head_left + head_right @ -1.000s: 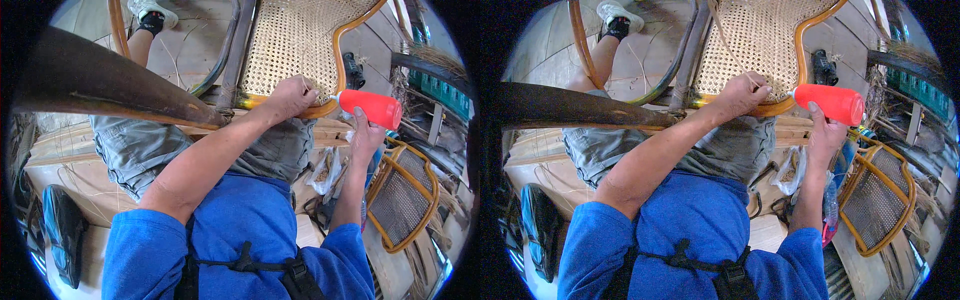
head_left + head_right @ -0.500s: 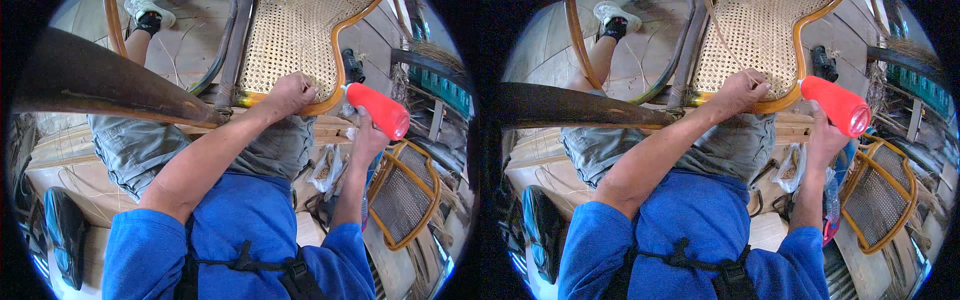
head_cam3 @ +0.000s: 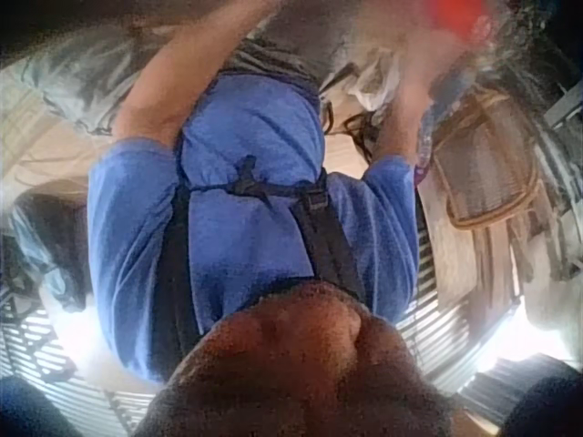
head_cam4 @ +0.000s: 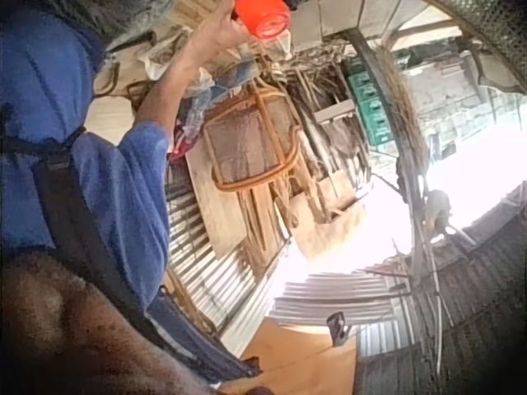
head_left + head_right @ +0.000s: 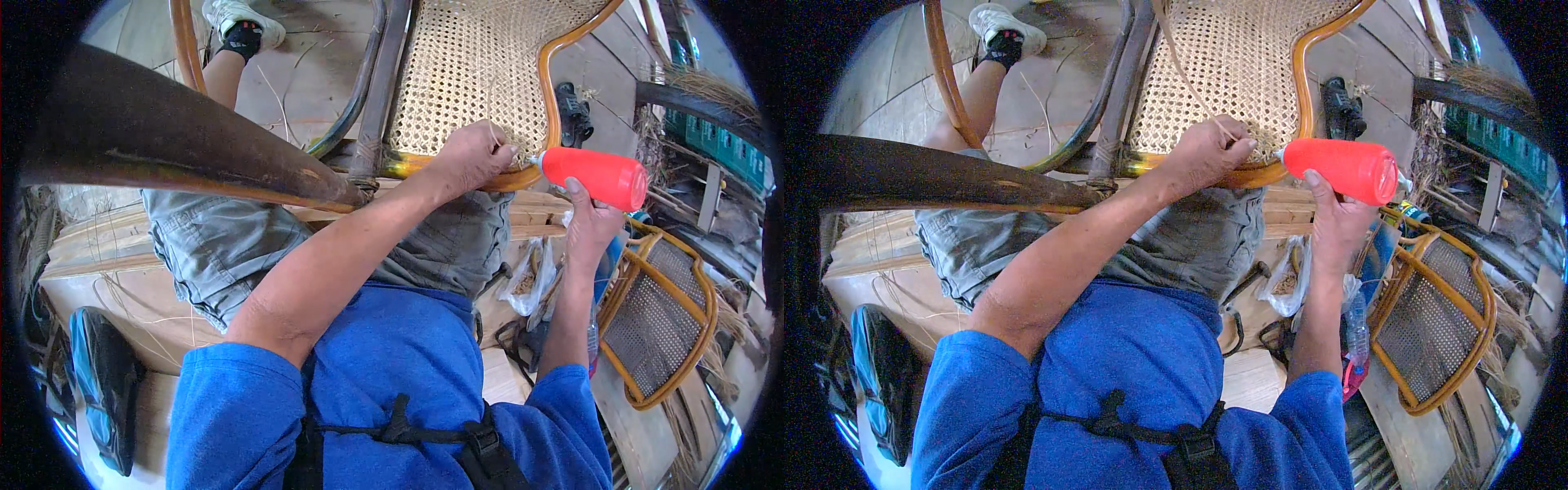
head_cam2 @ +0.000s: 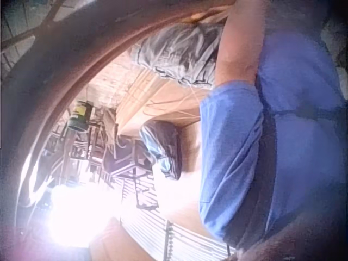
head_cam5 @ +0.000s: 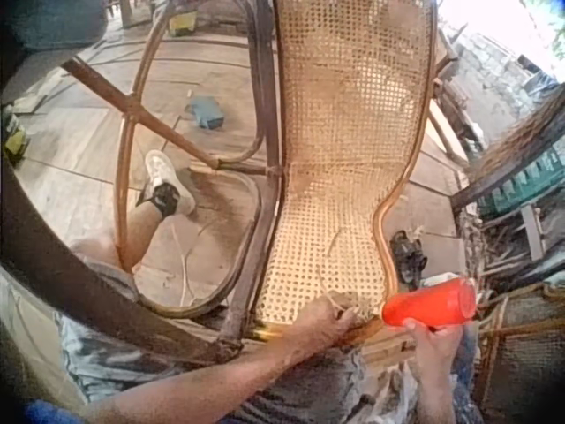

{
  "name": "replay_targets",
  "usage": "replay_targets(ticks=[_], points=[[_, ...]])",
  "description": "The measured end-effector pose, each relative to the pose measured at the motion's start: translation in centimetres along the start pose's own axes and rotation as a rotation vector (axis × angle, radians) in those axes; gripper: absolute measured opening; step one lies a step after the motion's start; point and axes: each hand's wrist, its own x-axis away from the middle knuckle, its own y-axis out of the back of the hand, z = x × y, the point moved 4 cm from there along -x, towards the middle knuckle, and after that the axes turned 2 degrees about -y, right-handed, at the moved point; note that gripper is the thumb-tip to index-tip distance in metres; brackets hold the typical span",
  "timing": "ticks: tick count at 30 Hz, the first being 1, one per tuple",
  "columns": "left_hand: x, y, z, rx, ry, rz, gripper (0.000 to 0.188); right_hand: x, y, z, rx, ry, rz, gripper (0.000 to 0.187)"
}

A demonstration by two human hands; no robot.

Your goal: The person weaves a natural fiber cord into the frame of a rattan chair seat. They use a hammer to tap the cord into place and a red bottle to apply liquid to the cord during the process.

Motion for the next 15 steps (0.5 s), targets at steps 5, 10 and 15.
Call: replay_targets(ticks=[5,10,15], points=[[0.1,-0.2,0.2,-0.002,-0.022,-0.042,0.035,0.1,-0.4,0.1,0.01,-0.044,-0.005,0.031],[0.1,0.0,0.1,-0.035,-0.011,-0.015,0.026,1.0,-1.7,2.4,0.253,-0.083,0.041,0.034],[0.0,0.0,0.3,-0.067,0.006,-0.009,0.027,0.1,-0.3,3.2,0.152,0.133,-0.151,0.034]])
